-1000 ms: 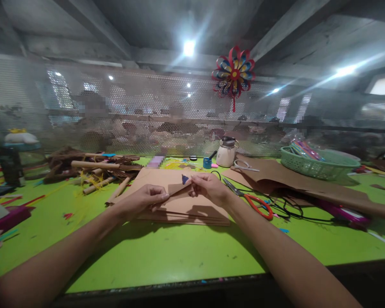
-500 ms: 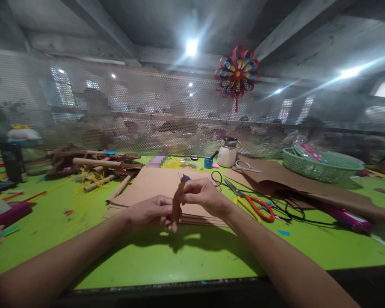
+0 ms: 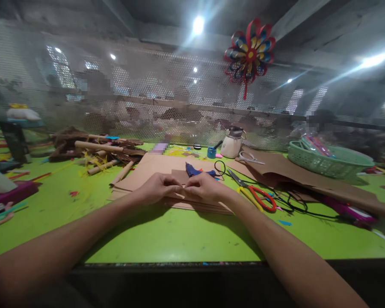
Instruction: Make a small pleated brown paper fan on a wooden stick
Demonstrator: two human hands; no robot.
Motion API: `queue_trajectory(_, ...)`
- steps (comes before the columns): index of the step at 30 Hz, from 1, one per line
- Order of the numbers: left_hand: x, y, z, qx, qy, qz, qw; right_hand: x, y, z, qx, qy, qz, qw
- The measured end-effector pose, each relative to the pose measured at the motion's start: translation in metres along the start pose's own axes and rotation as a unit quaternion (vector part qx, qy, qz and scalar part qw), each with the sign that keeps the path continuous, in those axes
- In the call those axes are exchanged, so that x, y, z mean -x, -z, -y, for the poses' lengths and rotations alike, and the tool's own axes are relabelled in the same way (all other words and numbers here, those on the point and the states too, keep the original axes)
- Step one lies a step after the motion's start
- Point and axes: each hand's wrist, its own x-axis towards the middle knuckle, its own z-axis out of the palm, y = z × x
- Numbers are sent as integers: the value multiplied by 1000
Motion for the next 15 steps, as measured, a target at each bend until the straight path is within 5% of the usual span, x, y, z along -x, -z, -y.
queue_trajectory(8,1,3,14,-160,3,-37,987,-4,-22,-14,66,26,-56,996)
queue_trajectory(15,0,8,21,-102,20,7,995,-8,-28,-22,21,6,-78,997)
